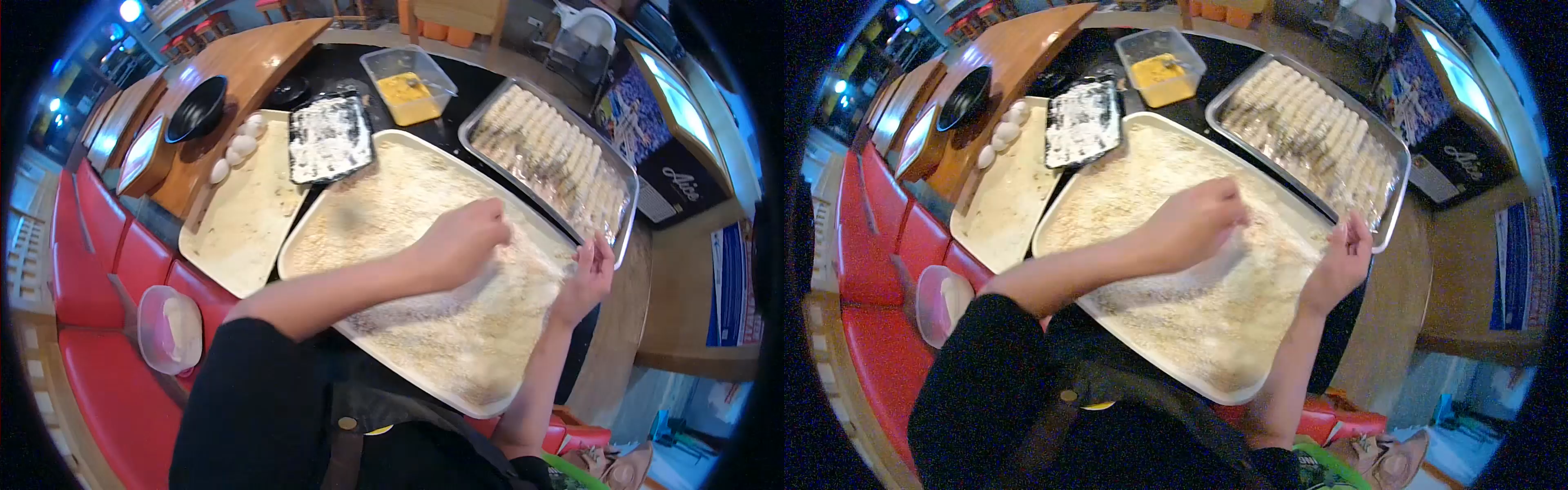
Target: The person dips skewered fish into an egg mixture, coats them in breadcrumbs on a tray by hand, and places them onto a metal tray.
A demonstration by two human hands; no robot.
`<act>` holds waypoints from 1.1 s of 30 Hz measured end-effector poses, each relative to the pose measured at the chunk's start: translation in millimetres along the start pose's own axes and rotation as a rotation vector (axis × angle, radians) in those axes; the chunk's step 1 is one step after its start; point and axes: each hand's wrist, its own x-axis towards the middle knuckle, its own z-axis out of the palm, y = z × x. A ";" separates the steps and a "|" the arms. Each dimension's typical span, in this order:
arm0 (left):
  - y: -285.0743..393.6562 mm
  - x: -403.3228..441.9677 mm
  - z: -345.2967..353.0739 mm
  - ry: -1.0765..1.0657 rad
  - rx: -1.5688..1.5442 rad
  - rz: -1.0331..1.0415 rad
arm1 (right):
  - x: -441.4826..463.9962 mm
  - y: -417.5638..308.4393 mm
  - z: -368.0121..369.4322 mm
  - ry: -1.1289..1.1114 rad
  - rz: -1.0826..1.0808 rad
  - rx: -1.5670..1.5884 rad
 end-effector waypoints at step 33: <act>-89.6 -197.7 -162.9 0.449 -0.135 -0.881 | -73.8 -28.3 -84.2 -0.163 0.278 -1.036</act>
